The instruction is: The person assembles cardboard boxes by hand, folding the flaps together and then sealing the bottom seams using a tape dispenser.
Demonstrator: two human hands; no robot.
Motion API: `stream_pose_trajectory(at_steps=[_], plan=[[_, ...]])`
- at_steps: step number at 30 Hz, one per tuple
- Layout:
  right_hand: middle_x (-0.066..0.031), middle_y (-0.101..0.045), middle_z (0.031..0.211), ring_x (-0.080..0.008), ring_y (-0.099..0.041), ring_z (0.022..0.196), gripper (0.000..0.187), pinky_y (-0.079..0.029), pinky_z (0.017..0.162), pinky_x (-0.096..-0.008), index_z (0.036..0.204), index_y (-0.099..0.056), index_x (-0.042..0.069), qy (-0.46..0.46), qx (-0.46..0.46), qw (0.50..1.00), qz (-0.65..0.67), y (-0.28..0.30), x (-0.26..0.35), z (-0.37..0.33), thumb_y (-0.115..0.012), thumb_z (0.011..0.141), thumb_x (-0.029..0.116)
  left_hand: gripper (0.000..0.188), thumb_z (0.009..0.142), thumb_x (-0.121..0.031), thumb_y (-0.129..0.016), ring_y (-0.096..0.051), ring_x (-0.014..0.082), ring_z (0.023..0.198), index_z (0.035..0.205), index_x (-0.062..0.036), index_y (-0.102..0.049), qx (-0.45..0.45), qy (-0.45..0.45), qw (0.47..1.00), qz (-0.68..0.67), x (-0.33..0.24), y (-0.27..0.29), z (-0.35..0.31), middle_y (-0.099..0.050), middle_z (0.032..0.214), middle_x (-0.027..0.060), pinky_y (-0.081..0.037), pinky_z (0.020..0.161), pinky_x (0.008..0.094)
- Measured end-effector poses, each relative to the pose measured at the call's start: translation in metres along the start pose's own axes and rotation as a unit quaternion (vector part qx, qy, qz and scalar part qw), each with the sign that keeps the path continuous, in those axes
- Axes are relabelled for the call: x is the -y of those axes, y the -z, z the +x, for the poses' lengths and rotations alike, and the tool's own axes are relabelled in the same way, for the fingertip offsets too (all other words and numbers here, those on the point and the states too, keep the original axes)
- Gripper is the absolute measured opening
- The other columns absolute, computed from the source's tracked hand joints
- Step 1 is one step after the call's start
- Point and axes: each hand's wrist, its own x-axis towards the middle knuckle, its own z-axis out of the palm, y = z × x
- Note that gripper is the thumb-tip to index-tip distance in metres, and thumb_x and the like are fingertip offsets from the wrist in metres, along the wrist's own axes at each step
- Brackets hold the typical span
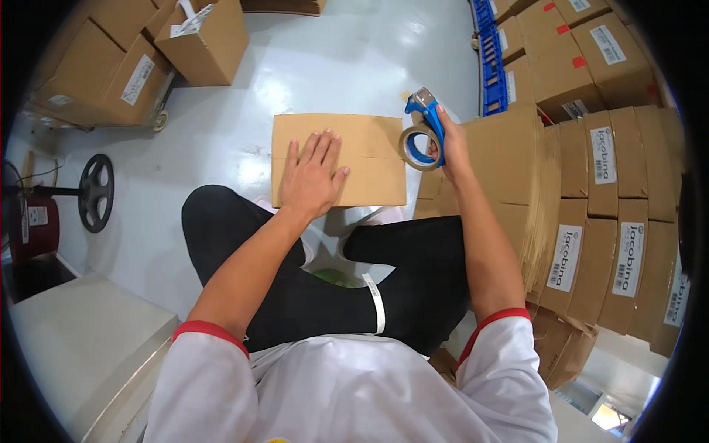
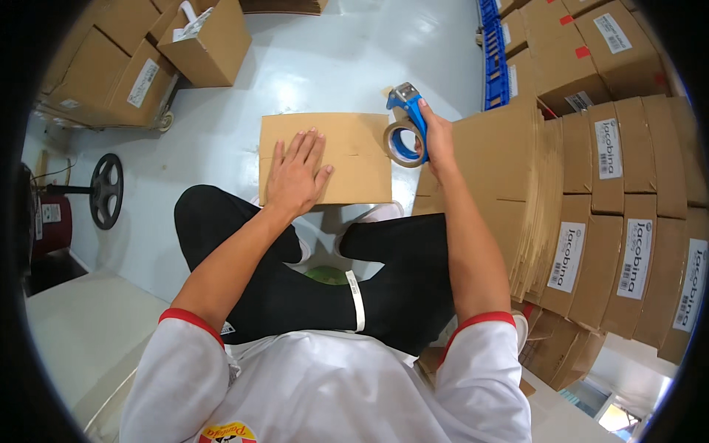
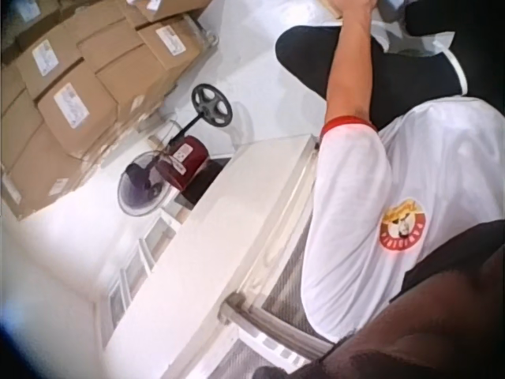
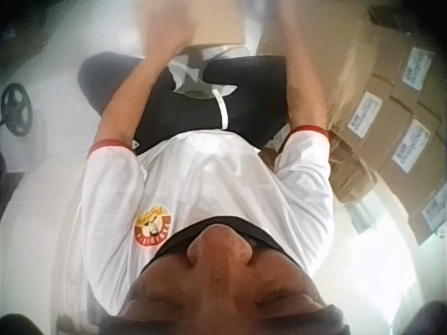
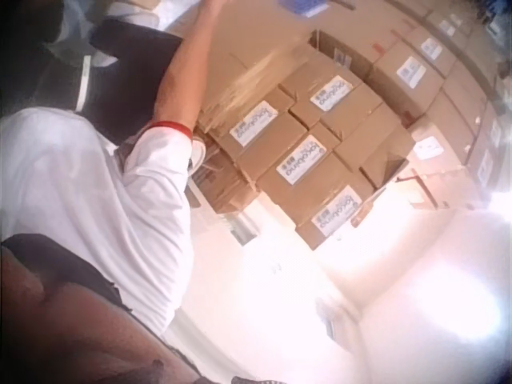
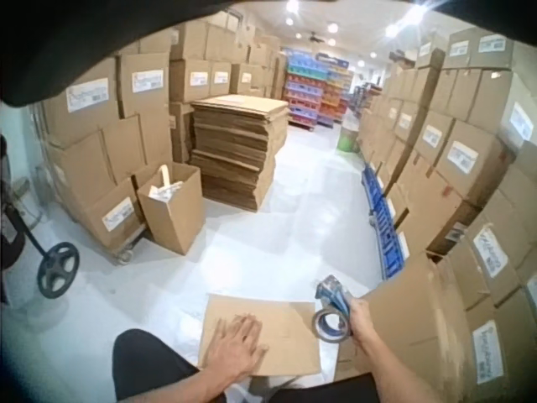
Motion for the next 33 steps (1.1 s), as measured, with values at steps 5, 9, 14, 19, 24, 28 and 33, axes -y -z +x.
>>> stream_pose_trajectory(at_steps=[5,9,14,19,24,28,33], plan=[[-0.0052,-0.065,0.068,-0.0090,-0.057,0.059,0.054,-0.046,0.053,-0.0270,0.101,-0.076,-0.004,0.141,0.100,0.976,-0.132,-0.016,0.022,-0.018,-0.070,0.093,0.049,0.063,0.104,-0.044,-0.045,-0.030,0.0266,0.151,0.156,-0.0097,-0.038,-0.014,-0.006,1.000,0.003,0.000,-0.004,-0.003,-0.036,0.162,0.0082,-0.017,0.124,0.0537],[-0.0084,-0.070,0.075,-0.0133,-0.063,0.072,0.059,-0.052,0.070,-0.0307,0.105,-0.076,-0.004,0.153,0.204,0.944,-0.210,-0.041,0.031,-0.028,-0.075,0.086,0.052,0.061,0.104,-0.044,-0.043,-0.030,0.0265,0.150,0.154,-0.0088,-0.041,-0.001,-0.005,1.000,0.008,0.001,-0.001,-0.001,-0.037,0.161,0.0086,-0.016,0.125,0.0536],[-0.0096,-0.073,0.081,-0.0133,-0.064,0.074,0.057,-0.053,0.071,-0.0316,0.108,-0.077,-0.002,0.147,0.209,0.927,-0.275,-0.046,0.032,-0.029,-0.075,0.085,0.050,0.060,0.104,-0.045,-0.042,-0.031,0.0268,0.150,0.151,-0.0067,-0.045,-0.037,-0.011,0.999,-0.003,0.004,-0.001,-0.002,-0.037,0.161,0.0093,-0.016,0.125,0.0528],[-0.0113,-0.073,0.078,-0.0153,-0.067,0.072,0.061,-0.055,0.070,-0.0336,0.108,-0.077,0.000,0.103,0.224,0.935,-0.257,-0.031,0.017,-0.021,-0.077,0.082,0.055,0.062,0.104,-0.045,-0.043,-0.030,0.0267,0.150,0.151,-0.0042,-0.044,-0.009,-0.012,1.000,-0.009,-0.003,-0.002,0.006,-0.038,0.161,0.0093,-0.016,0.124,0.0527],[-0.0174,-0.074,0.078,-0.0212,-0.071,0.072,0.062,-0.056,0.073,-0.0367,0.107,-0.077,0.002,0.167,0.218,0.909,-0.315,-0.043,0.027,-0.027,-0.077,0.080,0.058,0.064,0.103,-0.046,-0.042,-0.028,0.0247,0.151,0.155,-0.0074,-0.040,-0.004,0.007,1.000,-0.010,0.003,0.000,-0.007,-0.037,0.162,0.0081,-0.014,0.125,0.0535],[-0.0188,-0.073,0.078,-0.0274,-0.070,0.070,0.059,-0.055,0.070,-0.0385,0.105,-0.078,0.002,0.193,0.203,0.904,-0.322,-0.038,0.028,-0.029,-0.074,0.081,0.056,0.065,0.103,-0.045,-0.046,-0.030,0.0282,0.150,0.152,-0.0021,-0.042,-0.008,-0.009,1.000,-0.016,-0.005,0.007,-0.005,-0.038,0.161,0.0110,-0.016,0.124,0.0541],[-0.0177,-0.073,0.077,-0.0257,-0.070,0.070,0.059,-0.054,0.069,-0.0379,0.103,-0.078,0.002,0.179,0.204,0.905,-0.329,-0.040,0.025,-0.026,-0.074,0.081,0.057,0.061,0.101,-0.039,-0.051,-0.033,0.0305,0.147,0.149,-0.0017,-0.045,-0.039,-0.002,0.997,-0.069,-0.003,0.007,0.000,-0.040,0.158,0.0129,-0.019,0.123,0.0543]])
